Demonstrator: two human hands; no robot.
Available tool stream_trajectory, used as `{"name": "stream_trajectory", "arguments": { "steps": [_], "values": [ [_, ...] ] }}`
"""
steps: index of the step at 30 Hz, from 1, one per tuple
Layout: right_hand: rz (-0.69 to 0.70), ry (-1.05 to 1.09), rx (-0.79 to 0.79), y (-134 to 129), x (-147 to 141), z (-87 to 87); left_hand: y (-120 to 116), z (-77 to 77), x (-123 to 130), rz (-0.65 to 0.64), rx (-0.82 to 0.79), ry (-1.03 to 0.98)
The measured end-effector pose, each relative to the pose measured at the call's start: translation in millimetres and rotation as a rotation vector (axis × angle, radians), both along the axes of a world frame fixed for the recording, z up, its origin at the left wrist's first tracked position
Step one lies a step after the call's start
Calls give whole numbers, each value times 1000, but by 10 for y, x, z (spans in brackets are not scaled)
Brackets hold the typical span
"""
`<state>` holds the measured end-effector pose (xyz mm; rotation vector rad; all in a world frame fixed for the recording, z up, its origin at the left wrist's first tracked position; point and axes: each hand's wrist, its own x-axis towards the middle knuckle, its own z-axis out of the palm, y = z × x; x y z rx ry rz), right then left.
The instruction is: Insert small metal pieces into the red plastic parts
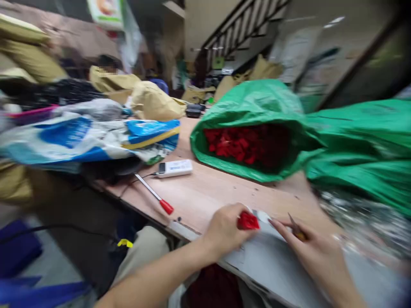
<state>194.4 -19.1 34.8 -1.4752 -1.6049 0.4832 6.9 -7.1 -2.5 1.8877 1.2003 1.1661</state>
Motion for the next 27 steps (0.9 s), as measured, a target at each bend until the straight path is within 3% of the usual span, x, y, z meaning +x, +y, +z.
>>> {"name": "stream_trajectory", "arguments": {
  "steps": [3,6,19,27],
  "values": [
    [-99,191,-203,-103,4,11,-49,18,-21,0,86,-61],
    [-80,361,-267,-120,-146,-12,-92,43,-33,4,222,-25],
    [1,215,-91,-171,-302,-108,-115,51,-43,44,405,31],
    [50,272,-135,-175,-323,-107,-115,59,-61,43,386,37]
  ]
}}
